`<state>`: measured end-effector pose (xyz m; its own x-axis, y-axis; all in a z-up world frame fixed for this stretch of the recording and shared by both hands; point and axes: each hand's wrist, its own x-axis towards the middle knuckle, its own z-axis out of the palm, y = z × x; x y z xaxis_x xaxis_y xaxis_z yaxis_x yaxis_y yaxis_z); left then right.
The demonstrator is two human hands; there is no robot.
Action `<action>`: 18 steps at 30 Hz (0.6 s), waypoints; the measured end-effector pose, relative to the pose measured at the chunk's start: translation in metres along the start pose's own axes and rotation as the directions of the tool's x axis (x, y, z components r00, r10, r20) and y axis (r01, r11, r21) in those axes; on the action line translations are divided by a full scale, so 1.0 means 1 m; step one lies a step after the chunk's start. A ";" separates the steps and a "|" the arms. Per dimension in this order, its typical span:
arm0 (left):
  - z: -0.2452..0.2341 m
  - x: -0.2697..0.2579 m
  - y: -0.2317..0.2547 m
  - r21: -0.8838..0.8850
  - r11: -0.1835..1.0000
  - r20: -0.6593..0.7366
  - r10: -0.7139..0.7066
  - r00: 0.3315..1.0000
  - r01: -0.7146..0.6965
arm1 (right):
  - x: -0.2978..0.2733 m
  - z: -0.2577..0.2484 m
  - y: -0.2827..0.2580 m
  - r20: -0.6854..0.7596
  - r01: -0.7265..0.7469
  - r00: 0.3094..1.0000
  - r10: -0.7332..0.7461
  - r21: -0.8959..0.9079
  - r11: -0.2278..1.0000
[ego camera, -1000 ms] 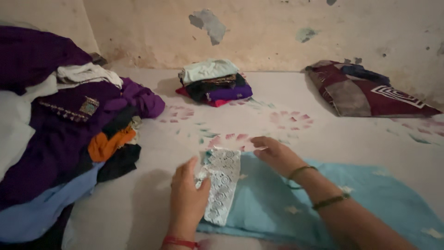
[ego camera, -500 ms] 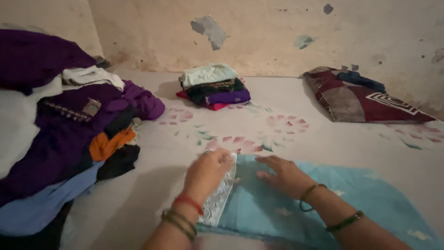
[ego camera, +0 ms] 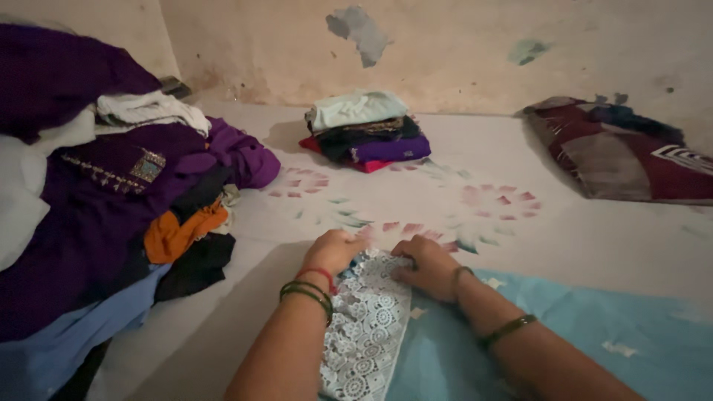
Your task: The person folds a light blue garment by hand on a bed, smoothing the fabric and aligning the edges before placing it onto a stack of folded items.
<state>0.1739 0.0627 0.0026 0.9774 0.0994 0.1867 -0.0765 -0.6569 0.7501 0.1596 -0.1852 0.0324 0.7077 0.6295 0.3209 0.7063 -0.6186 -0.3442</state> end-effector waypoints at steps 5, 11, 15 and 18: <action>0.000 0.013 -0.010 0.076 0.996 0.169 0.027 0.985 -0.041 | -0.009 0.001 -0.001 -0.079 -0.001 0.997 0.012 0.139 0.990; -0.021 0.002 -0.007 0.016 1.000 0.302 0.018 0.953 -0.025 | -0.011 -0.006 0.004 -0.045 -0.043 0.996 0.070 0.450 0.892; -0.043 -0.012 0.015 0.141 0.986 0.440 -0.139 0.887 0.085 | -0.002 -0.003 0.014 0.027 -0.133 0.990 0.137 0.486 0.864; -0.035 -0.020 0.017 0.045 0.967 0.360 -0.249 0.899 0.250 | 0.000 0.013 0.015 0.002 0.002 1.000 -0.002 0.088 0.996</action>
<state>0.1463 0.0756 0.0333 0.9688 -0.0155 -0.2473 0.1796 -0.6437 0.7439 0.1699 -0.1879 0.0162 0.7064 0.6313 0.3200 0.7031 -0.5738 -0.4201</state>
